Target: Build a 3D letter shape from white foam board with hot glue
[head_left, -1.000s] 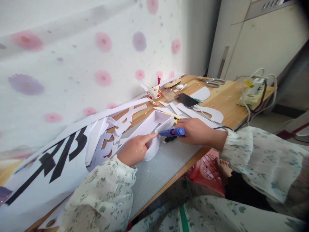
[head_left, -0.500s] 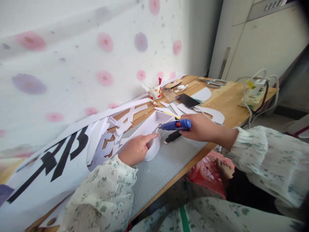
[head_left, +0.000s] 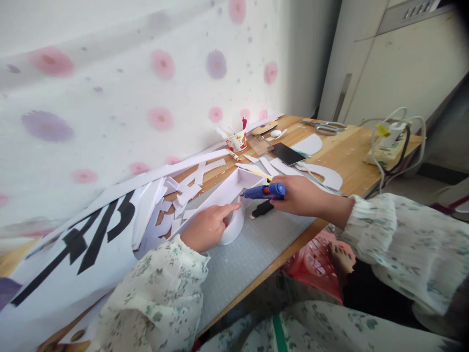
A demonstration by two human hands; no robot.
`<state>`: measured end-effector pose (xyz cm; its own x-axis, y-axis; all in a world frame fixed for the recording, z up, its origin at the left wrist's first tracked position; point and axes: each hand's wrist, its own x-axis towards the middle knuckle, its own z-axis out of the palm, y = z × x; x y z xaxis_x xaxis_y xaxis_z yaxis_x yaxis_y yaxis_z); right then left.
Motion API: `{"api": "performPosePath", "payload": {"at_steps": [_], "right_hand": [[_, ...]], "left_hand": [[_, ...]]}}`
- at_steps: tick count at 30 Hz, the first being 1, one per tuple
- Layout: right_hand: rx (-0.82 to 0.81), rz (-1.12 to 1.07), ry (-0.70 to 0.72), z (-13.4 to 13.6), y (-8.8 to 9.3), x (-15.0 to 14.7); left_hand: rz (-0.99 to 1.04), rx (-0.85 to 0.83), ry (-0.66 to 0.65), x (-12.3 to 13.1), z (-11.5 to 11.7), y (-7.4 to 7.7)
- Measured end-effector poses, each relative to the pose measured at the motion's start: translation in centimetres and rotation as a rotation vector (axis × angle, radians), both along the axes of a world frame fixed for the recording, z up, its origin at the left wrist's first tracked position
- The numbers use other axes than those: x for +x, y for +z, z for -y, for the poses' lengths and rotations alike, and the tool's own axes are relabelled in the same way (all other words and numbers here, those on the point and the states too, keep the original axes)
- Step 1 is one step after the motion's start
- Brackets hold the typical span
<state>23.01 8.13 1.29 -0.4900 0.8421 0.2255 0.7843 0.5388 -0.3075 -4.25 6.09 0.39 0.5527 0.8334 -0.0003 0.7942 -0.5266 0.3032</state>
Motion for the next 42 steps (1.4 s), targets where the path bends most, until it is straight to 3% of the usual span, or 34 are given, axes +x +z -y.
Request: {"api": "performPosePath", "payload": {"at_steps": [5, 15, 42], "right_hand": [[-0.014, 0.015, -0.044, -0.13, 0.16, 0.0], [0.011, 0.002, 0.026, 0.18, 0.05, -0.3], [0.048, 0.054, 0.007, 0.23, -0.01, -0.34]], "left_hand": [[0.01, -0.013, 0.007, 0.21, 0.08, 0.15], [0.008, -0.013, 0.009, 0.22, 0.06, 0.2], [-0.011, -0.004, 0.018, 0.37, 0.13, 0.41]]}}
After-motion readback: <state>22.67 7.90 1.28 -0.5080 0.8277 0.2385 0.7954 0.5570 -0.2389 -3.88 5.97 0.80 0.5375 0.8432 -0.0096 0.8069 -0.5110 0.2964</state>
